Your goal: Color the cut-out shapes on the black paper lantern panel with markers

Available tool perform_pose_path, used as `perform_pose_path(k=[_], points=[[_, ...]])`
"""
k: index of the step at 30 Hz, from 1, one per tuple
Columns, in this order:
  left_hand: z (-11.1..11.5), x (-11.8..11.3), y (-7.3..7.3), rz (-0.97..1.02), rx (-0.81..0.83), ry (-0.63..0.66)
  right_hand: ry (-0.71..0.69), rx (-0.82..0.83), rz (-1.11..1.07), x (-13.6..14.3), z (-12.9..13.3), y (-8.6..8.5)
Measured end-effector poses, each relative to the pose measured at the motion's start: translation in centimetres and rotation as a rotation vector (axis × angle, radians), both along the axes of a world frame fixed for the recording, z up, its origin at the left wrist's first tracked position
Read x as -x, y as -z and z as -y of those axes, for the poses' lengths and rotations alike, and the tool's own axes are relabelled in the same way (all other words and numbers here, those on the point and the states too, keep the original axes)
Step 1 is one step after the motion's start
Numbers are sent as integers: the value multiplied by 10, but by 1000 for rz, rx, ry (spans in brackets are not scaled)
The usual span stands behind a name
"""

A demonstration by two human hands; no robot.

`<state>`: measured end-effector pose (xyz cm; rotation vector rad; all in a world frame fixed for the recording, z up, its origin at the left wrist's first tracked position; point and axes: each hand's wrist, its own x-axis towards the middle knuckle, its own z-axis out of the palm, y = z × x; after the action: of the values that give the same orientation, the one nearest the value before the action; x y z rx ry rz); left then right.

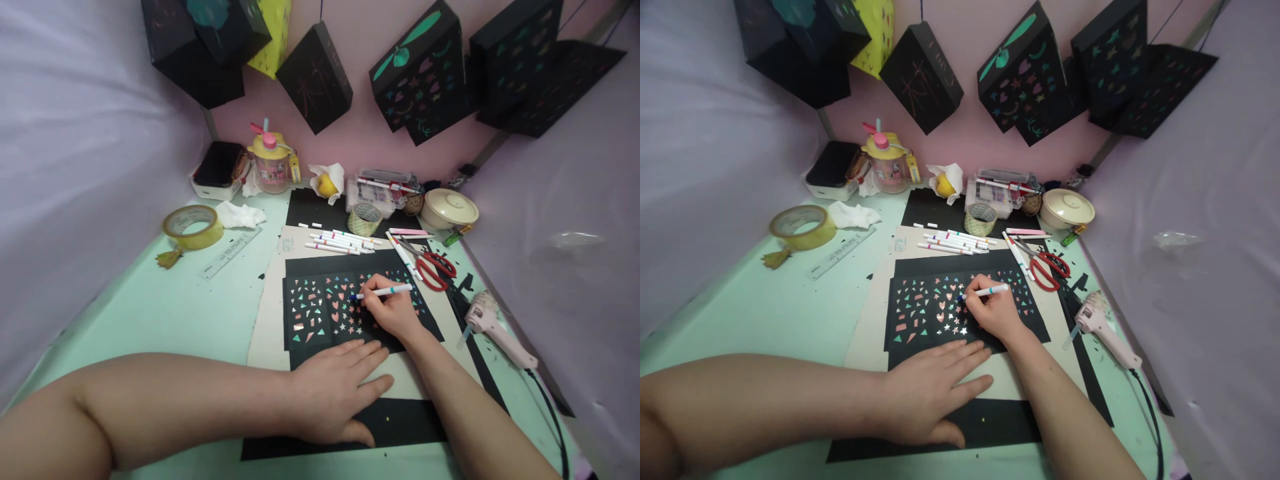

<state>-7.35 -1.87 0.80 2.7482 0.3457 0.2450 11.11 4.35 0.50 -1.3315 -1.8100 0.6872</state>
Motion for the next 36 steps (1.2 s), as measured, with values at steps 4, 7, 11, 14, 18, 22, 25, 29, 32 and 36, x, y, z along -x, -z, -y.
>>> perform_pose_path(k=[4, 7, 11, 14, 18, 22, 25, 29, 32, 36], points=[[0, 0, 1, 6, 12, 0, -3, 0, -8, 0, 0, 0], [0, 0, 1, 7, 21, 3, 1, -6, -1, 0, 0, 0], [0, 0, -1, -1, 31, 0, -5, -1, -2, 0, -1, 1], [0, 0, -2, -6, 35, 5, -5, -5, -9, 0, -1, 1], [0, 0, 0, -2, 37, 3, -17, 3, -24, 2, 0, 0], [0, 0, 1, -4, 31, 5, -28, 18, -38, 2, 1, -2], [-1, 0, 0, -3, 34, 8, -13, 12, -33, 2, 1, -1], [-1, 1, 0, 8, 35, 5, 5, 15, -23, 2, 0, 0], [0, 1, 1, 9, 29, -4, -14, 29, -40, 2, 1, -2], [1, 1, 2, 6, 23, -2, -15, 29, -43, 3, 0, -2]])
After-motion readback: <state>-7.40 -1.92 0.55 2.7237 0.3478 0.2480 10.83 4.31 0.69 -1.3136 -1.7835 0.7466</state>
